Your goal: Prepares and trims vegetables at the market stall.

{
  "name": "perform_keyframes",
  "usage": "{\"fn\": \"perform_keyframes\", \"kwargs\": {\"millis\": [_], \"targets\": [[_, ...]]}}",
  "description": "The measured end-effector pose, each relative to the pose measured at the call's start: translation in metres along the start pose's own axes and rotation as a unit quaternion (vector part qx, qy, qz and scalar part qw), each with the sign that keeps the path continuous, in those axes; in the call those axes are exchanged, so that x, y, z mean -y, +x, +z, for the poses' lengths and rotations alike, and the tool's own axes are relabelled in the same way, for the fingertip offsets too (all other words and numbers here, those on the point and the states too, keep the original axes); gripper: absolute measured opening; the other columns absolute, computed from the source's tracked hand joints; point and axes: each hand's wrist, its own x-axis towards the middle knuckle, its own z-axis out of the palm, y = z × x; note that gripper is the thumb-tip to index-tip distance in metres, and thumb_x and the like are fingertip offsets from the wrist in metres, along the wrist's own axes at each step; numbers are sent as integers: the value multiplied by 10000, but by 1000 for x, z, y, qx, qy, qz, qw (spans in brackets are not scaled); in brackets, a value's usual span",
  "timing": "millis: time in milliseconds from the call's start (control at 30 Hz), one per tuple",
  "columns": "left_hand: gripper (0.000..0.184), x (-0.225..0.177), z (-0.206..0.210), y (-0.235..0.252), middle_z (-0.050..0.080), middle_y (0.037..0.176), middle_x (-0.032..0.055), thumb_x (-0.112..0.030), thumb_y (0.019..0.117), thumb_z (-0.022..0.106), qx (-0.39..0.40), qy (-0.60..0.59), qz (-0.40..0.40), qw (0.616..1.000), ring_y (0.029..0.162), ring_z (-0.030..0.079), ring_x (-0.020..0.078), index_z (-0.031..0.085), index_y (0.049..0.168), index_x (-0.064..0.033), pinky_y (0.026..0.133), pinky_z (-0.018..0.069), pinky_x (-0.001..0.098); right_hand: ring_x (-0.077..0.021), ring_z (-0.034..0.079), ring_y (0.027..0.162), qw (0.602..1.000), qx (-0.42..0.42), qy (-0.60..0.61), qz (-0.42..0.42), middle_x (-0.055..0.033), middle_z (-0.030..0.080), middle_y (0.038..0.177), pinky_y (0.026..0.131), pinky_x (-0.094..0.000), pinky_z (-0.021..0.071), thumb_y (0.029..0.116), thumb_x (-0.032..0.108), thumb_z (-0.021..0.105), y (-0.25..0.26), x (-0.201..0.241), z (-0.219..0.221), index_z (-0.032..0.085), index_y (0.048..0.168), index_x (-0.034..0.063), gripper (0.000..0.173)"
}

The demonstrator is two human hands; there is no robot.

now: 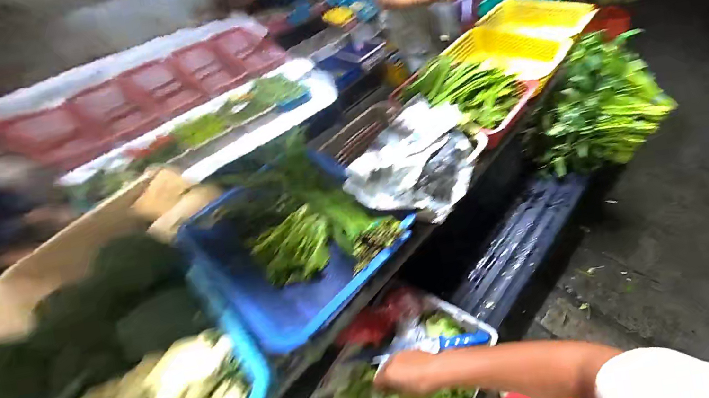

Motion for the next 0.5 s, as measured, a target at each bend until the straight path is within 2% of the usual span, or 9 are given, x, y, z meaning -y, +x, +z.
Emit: {"fn": "perform_keyframes", "kwargs": {"millis": [100,167,233,267,300,367,500], "targets": [[406,-21,-4,-7,689,1081,159,-8,832,760,-63,-146,-73,985,958,684,199,611,1205,44,850,591,382,-393,559,1299,998,37,23,49,-231,632,1325,1121,-560,430,1000,183,638,7,5,-17,692,1283,36,323],[400,-26,-3,-7,705,1033,138,9,843,744,-90,-219,-93,967,901,703,180,588,1209,45,788,611,365,-342,580,1294,994,45,76,62,-203,641,1332,1138,-514,426,1038,157,560,15,11,-17,671,1309,35,318],[390,-25,1,-6,715,975,125,17,836,748,-107,-265,-97,953,851,711,180,580,1186,40,752,616,360,-286,640,1198,984,38,153,86,-171,684,1247,1086,-483,476,1045,133,499,22,18,-14,680,1255,21,299],[377,-23,3,-4,707,930,109,21,825,753,-113,-281,-94,948,823,704,172,573,1155,34,736,611,352,-266,665,1107,974,37,199,103,-168,698,1171,1022,-470,506,1052,171,490,24,21,-12,678,1220,4,302],[363,-22,6,-4,696,893,92,31,814,760,-119,-290,-92,945,801,697,161,567,1121,29,725,606,340,-246,671,1015,964,42,238,114,-167,695,1101,957,-448,524,1058,223,508,26,23,-10,669,1190,-14,315],[344,-20,7,-3,675,872,68,40,798,764,-120,-287,-85,946,793,681,137,559,1075,17,729,596,314,-210,656,915,951,57,279,115,-154,674,1010,887,-412,537,1027,270,602,31,25,-6,649,1124,-35,323],[170,-8,0,-5,649,895,55,-15,894,716,-121,-326,-87,933,780,650,139,597,1015,-10,670,578,310,-116,605,822,932,82,341,91,-74,634,921,768,-309,519,995,187,640,39,23,-7,636,1058,-17,214]]}}
